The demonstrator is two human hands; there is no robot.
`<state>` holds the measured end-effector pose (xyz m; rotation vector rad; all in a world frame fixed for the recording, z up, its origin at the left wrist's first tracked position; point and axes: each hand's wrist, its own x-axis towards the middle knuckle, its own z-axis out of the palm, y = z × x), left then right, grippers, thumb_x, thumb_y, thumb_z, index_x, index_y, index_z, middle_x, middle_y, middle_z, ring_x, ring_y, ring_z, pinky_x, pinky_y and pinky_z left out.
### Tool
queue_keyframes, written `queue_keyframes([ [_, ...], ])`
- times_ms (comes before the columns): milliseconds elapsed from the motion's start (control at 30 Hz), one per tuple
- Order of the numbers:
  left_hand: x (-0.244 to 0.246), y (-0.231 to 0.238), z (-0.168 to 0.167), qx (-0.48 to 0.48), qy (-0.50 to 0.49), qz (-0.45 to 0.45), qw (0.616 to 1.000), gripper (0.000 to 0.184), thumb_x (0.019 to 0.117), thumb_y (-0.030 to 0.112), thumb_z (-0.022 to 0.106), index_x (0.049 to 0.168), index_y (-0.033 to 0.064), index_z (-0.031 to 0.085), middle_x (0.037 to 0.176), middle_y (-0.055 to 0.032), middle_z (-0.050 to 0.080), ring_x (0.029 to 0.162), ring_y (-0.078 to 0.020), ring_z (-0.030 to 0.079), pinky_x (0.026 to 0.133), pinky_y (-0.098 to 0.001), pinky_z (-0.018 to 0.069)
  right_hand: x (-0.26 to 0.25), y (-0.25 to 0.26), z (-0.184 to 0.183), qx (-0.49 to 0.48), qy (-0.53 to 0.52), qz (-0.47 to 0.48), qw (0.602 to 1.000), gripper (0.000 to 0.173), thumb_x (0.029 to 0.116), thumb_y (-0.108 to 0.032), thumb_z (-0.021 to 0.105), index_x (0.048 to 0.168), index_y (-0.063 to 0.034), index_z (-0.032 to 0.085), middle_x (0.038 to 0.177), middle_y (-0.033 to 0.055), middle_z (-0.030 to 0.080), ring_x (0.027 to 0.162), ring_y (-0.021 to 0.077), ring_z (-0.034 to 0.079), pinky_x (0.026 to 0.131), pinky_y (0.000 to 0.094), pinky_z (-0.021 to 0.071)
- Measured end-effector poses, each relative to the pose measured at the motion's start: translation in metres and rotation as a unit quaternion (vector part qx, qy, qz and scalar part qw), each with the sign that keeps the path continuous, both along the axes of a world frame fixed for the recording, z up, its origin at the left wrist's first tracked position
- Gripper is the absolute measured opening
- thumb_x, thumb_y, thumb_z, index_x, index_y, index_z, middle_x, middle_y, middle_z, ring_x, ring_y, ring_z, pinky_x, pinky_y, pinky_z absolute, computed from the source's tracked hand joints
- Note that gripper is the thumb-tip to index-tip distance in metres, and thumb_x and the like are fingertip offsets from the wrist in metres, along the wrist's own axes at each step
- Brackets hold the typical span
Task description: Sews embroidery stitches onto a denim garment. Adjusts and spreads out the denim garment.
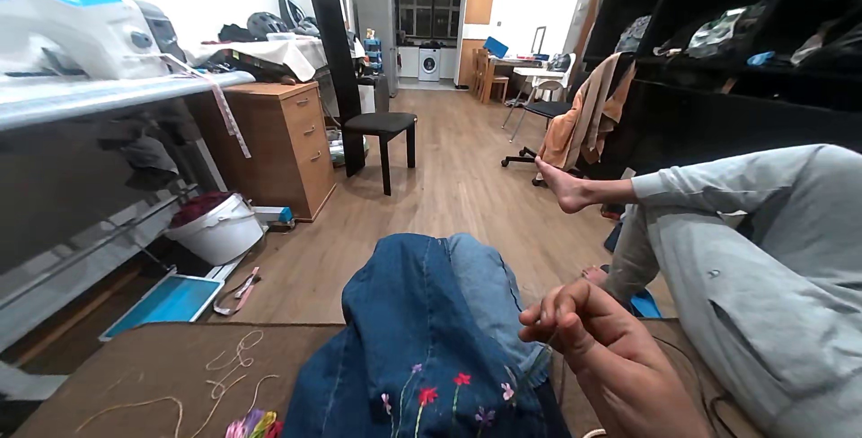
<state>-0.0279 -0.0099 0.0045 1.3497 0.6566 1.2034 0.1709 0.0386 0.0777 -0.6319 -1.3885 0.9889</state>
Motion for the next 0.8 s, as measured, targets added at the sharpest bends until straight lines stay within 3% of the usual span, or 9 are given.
queue_keyframes([
  [233, -0.001, 0.000, 0.000, 0.011, -0.004, 0.009, 1.000, 0.014, 0.0956, 0.010, 0.071, 0.109, 0.0096, 0.075, 0.104, 0.0081, 0.076, 0.100, 0.0006, 0.070, 0.096, -0.0245, 0.0572, 0.000, 0.003, -0.002, 0.017, 0.005, -0.016, 1.000, 0.010, 0.0982, -0.030, 0.067, 0.091, -0.0233, 0.064, 0.088, -0.0093, 0.067, 0.087, 0.0045, 0.069, 0.082, 0.0262, 0.0609],
  [500, 0.000, 0.002, -0.004, 0.049, 0.013, 0.037, 0.998, 0.015, 0.0947, 0.012, 0.073, 0.109, 0.0072, 0.074, 0.104, 0.0059, 0.076, 0.100, -0.0006, 0.070, 0.096, -0.0260, 0.0578, 0.003, 0.007, -0.004, 0.033, -0.007, -0.034, 0.999, 0.010, 0.0973, -0.027, 0.068, 0.089, -0.0230, 0.065, 0.087, -0.0092, 0.067, 0.087, 0.0035, 0.068, 0.081, 0.0235, 0.0604],
  [700, 0.001, 0.003, -0.008, 0.068, 0.026, 0.051, 0.996, 0.016, 0.0949, 0.012, 0.073, 0.109, 0.0046, 0.074, 0.105, 0.0039, 0.076, 0.101, -0.0006, 0.070, 0.096, -0.0257, 0.0573, 0.010, 0.007, 0.000, 0.059, -0.023, -0.037, 0.997, 0.007, 0.0966, -0.027, 0.069, 0.090, -0.0239, 0.068, 0.089, -0.0091, 0.069, 0.090, 0.0041, 0.069, 0.083, 0.0228, 0.0599],
  [800, 0.002, 0.003, -0.009, 0.070, 0.035, 0.054, 0.996, 0.015, 0.0948, 0.009, 0.072, 0.108, 0.0026, 0.073, 0.105, 0.0030, 0.076, 0.101, -0.0001, 0.069, 0.097, -0.0248, 0.0568, 0.023, 0.009, 0.009, 0.090, -0.043, -0.047, 0.994, 0.008, 0.0981, -0.031, 0.068, 0.093, -0.0243, 0.069, 0.089, -0.0076, 0.070, 0.090, 0.0072, 0.070, 0.085, 0.0270, 0.0605],
])
